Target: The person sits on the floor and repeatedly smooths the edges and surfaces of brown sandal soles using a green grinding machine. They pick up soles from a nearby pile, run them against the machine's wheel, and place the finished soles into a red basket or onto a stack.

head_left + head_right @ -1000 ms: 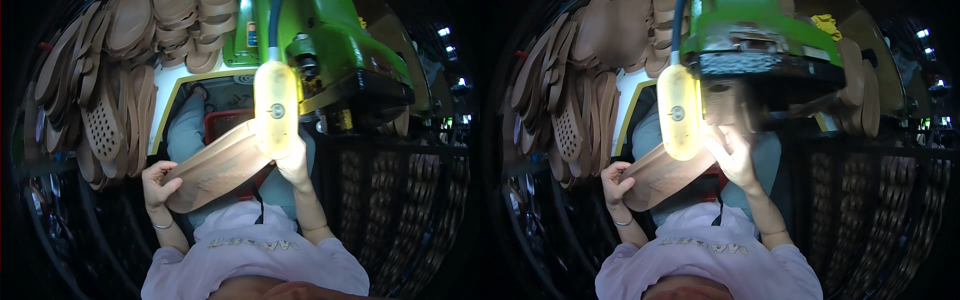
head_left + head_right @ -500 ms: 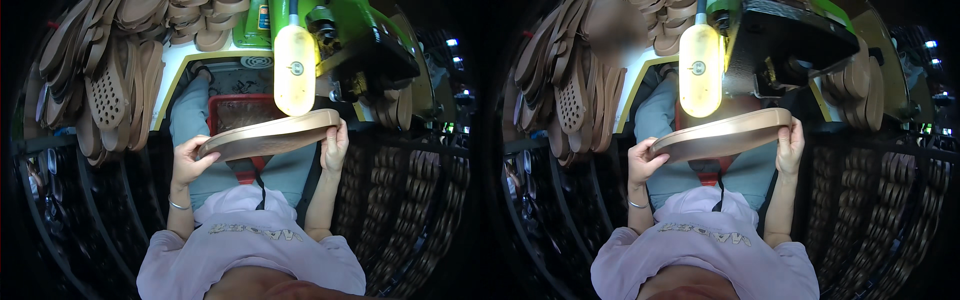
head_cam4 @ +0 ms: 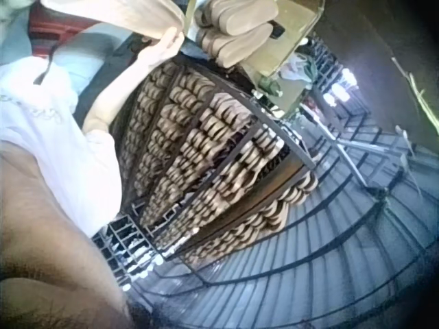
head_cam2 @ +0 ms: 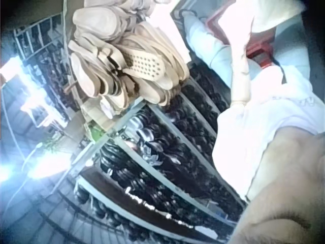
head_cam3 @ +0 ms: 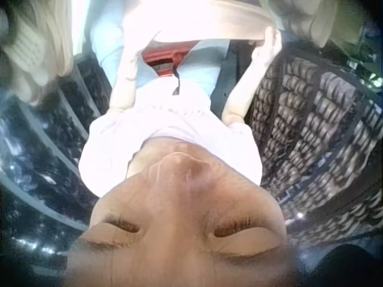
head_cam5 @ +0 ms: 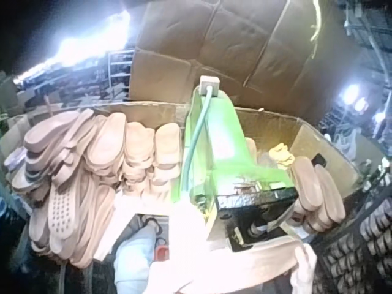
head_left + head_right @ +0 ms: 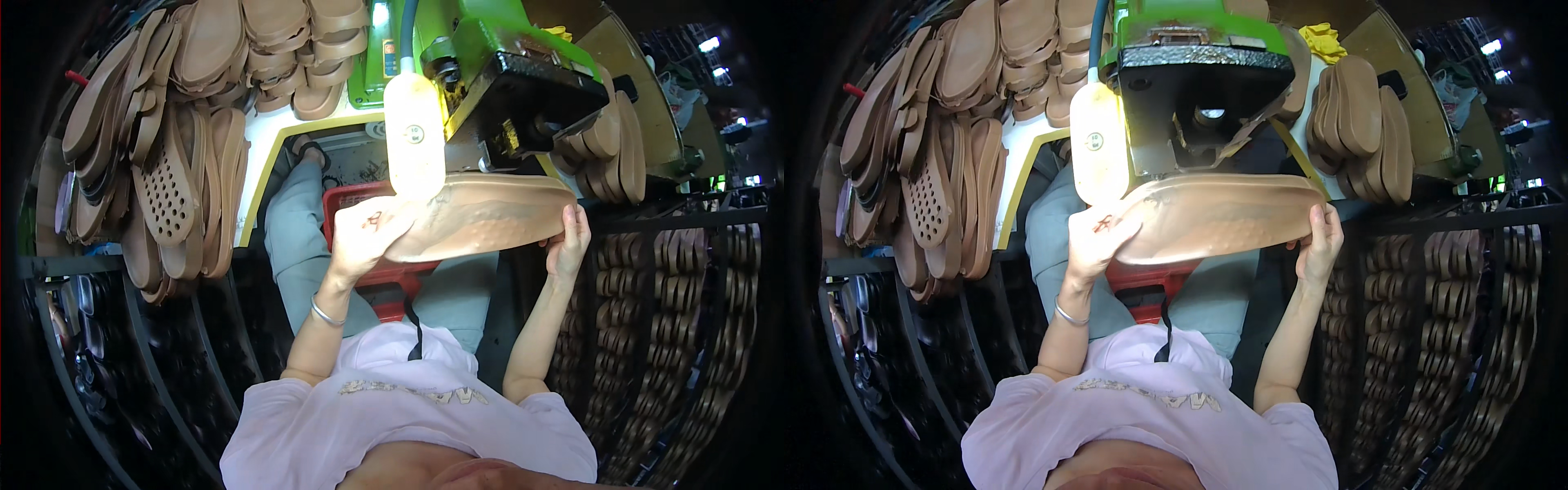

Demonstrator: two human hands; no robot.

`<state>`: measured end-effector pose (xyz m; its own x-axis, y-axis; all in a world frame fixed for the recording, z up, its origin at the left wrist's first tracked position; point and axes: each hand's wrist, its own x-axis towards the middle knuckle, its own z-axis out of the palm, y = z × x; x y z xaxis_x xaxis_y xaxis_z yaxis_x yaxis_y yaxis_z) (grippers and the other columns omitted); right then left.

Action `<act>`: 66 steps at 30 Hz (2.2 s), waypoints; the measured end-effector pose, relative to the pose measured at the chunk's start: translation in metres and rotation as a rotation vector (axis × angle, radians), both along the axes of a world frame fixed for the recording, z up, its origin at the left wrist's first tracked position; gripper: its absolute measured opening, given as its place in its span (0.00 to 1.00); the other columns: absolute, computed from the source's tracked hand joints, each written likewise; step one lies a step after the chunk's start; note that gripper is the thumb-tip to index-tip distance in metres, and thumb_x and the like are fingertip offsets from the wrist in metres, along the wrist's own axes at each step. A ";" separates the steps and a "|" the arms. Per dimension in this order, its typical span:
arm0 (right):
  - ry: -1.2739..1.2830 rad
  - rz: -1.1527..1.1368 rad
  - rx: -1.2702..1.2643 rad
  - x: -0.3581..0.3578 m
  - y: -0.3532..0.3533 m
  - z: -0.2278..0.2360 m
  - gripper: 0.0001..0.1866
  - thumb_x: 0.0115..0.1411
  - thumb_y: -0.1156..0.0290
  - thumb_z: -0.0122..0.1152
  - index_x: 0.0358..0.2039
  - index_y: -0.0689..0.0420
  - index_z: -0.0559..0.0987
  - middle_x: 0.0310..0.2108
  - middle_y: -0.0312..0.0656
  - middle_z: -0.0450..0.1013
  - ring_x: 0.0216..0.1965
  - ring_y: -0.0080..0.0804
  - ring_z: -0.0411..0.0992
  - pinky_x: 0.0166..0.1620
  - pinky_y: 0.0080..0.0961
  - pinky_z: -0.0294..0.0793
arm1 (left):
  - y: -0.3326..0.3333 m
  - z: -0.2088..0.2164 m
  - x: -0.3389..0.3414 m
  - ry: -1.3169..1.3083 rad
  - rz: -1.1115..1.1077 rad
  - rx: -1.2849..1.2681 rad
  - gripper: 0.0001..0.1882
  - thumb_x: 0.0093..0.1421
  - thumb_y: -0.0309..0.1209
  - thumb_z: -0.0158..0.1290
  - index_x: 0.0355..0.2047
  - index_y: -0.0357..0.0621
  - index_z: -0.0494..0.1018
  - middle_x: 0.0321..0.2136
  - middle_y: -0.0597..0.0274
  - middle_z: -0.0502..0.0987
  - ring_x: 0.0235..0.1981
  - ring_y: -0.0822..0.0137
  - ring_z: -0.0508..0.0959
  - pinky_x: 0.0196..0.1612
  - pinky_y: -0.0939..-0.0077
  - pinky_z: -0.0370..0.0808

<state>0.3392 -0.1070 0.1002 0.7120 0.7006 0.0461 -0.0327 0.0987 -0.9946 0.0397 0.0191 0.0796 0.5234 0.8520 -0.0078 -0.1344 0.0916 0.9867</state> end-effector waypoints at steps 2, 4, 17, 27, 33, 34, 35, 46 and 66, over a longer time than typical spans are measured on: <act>0.008 0.023 -0.023 0.001 0.005 0.005 0.10 0.64 0.65 0.51 0.35 0.59 0.71 0.21 0.37 0.71 0.13 0.19 0.66 0.13 0.15 0.62 | -0.001 0.007 0.001 -0.099 0.054 -0.002 0.12 0.53 0.21 0.59 0.39 0.29 0.76 0.32 0.58 0.80 0.33 0.74 0.77 0.39 0.83 0.74; 0.035 0.050 -0.052 -0.006 0.011 0.008 0.09 0.64 0.66 0.52 0.35 0.59 0.71 0.20 0.36 0.70 0.11 0.19 0.65 0.12 0.15 0.60 | -0.005 0.002 -0.008 -0.198 0.092 -0.151 0.12 0.52 0.20 0.58 0.38 0.28 0.76 0.31 0.57 0.80 0.33 0.73 0.78 0.39 0.82 0.74; -0.087 0.371 -0.053 -0.097 0.055 0.005 0.14 0.53 0.68 0.68 0.34 0.61 0.74 0.28 0.37 0.75 0.30 0.17 0.71 0.34 0.17 0.71 | -0.048 -0.044 -0.140 -0.018 0.097 -0.369 0.19 0.47 0.28 0.64 0.36 0.34 0.70 0.33 0.58 0.77 0.34 0.73 0.76 0.38 0.81 0.73; -0.456 0.146 -0.037 -0.127 0.085 -0.009 0.27 0.39 0.65 0.79 0.29 0.57 0.66 0.18 0.28 0.62 0.18 0.15 0.57 0.22 0.15 0.63 | -0.135 -0.083 -0.028 0.148 -0.207 -0.316 0.14 0.53 0.27 0.62 0.38 0.31 0.76 0.35 0.57 0.81 0.35 0.72 0.79 0.40 0.77 0.75; -0.688 0.313 -0.017 -0.107 0.073 0.008 0.22 0.45 0.64 0.74 0.31 0.58 0.69 0.21 0.38 0.68 0.20 0.26 0.66 0.25 0.22 0.67 | -0.133 -0.082 0.000 0.146 -0.321 -0.330 0.13 0.54 0.29 0.62 0.34 0.31 0.77 0.31 0.58 0.81 0.30 0.72 0.79 0.35 0.78 0.75; -0.739 0.441 -0.075 -0.095 0.066 0.020 0.21 0.47 0.64 0.72 0.34 0.58 0.70 0.23 0.41 0.71 0.21 0.30 0.70 0.27 0.23 0.69 | -0.132 -0.084 -0.001 0.174 -0.387 -0.327 0.13 0.54 0.30 0.62 0.34 0.31 0.77 0.31 0.58 0.81 0.30 0.72 0.79 0.35 0.78 0.75; -0.781 0.572 -0.135 -0.083 0.057 0.031 0.20 0.49 0.63 0.71 0.36 0.59 0.71 0.25 0.44 0.74 0.22 0.33 0.74 0.28 0.24 0.71 | -0.130 -0.085 -0.004 0.206 -0.448 -0.322 0.13 0.54 0.30 0.62 0.33 0.30 0.77 0.30 0.58 0.81 0.29 0.73 0.79 0.34 0.78 0.75; -0.174 -0.409 0.251 0.042 0.017 0.093 0.20 0.61 0.71 0.52 0.52 0.63 0.62 0.36 0.46 0.72 0.25 0.29 0.76 0.19 0.21 0.77 | -0.070 -0.064 0.067 -0.170 -0.312 -0.444 0.14 0.63 0.28 0.49 0.47 0.36 0.64 0.32 0.44 0.78 0.29 0.59 0.81 0.34 0.67 0.81; -0.781 -0.238 0.034 0.207 0.227 0.112 0.12 0.55 0.70 0.65 0.37 0.64 0.79 0.33 0.39 0.76 0.36 0.25 0.71 0.42 0.22 0.71 | -0.023 -0.132 0.006 0.057 0.060 -0.570 0.06 0.62 0.27 0.50 0.38 0.39 0.71 0.27 0.54 0.78 0.24 0.65 0.79 0.27 0.72 0.80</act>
